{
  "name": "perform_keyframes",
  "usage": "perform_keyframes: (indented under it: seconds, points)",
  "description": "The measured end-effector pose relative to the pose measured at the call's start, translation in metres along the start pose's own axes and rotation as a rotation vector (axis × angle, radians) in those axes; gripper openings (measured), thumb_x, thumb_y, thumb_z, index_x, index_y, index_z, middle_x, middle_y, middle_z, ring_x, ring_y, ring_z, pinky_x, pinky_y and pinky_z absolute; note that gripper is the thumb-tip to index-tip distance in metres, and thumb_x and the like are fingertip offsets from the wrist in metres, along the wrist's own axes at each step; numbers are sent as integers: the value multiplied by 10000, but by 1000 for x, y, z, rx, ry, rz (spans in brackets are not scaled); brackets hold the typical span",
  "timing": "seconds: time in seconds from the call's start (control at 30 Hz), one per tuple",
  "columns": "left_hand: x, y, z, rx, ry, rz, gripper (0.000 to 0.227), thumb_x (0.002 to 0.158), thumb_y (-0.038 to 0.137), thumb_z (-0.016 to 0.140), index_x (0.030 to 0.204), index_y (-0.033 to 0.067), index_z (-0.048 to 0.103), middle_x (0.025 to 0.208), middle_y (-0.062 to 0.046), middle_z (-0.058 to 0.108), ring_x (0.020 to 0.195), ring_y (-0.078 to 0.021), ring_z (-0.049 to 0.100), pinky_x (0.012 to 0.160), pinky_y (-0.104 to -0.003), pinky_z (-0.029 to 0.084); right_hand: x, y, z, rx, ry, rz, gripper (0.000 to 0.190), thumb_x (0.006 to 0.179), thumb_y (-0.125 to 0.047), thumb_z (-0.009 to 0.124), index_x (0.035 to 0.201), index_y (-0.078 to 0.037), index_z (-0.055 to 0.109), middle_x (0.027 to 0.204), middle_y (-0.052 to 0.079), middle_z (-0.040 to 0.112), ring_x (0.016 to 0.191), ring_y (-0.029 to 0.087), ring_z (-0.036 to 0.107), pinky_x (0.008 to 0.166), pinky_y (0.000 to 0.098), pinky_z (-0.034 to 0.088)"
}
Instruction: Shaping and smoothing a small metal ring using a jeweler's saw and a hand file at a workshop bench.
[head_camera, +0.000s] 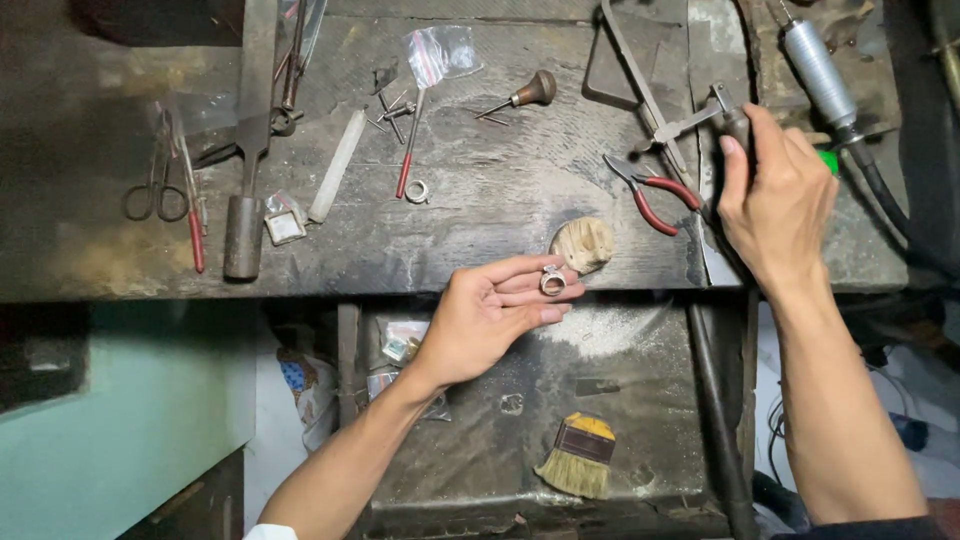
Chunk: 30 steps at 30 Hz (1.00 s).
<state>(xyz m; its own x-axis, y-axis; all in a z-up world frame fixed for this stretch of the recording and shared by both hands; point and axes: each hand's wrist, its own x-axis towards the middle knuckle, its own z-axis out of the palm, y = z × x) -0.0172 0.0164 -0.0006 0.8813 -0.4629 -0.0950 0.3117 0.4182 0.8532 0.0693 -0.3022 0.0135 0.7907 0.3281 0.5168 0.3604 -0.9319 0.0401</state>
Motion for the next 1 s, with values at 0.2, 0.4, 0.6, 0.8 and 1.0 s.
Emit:
perform_keyframes:
  seconds: [0.2,0.4,0.6,0.8,1.0]
  points:
    - [-1,0,-1,-1,-57,-12,434,931,-73,652,1352,-84,547,1276,-251,691,1198,-353,706,1038,-361,592,4,-1,16,62,33,64,274,1130,-52,651,1357,100,656,984,284,701,836,441,652,698,498,481]
    - [-1,4,4,107,-19,1,444,895,-66,703,1320,-26,582,1247,-216,719,1145,-287,740,1000,-327,618,1,7,19,91,42,69,286,1074,-70,734,1299,99,684,1002,282,750,821,445,699,698,486,521]
    - [-2,14,9,359,-3,146,313,970,31,639,1273,-49,643,1181,-210,751,1088,-267,769,987,-299,629,-15,-4,-26,36,89,22,294,1054,-9,780,1307,129,721,1125,277,763,951,412,684,840,458,548]
    - [-2,8,8,640,57,305,231,827,93,850,1047,85,780,1077,-74,806,810,-128,807,760,-187,593,-63,-10,-60,125,9,206,416,1143,-35,861,787,2,648,712,123,615,582,267,501,618,413,339]
    - [1,3,9,781,34,452,170,839,134,848,991,92,784,984,-63,805,883,-153,770,796,-261,577,-25,-91,-135,456,-171,-30,317,925,-111,778,1198,30,698,1131,169,766,785,202,722,758,317,567]
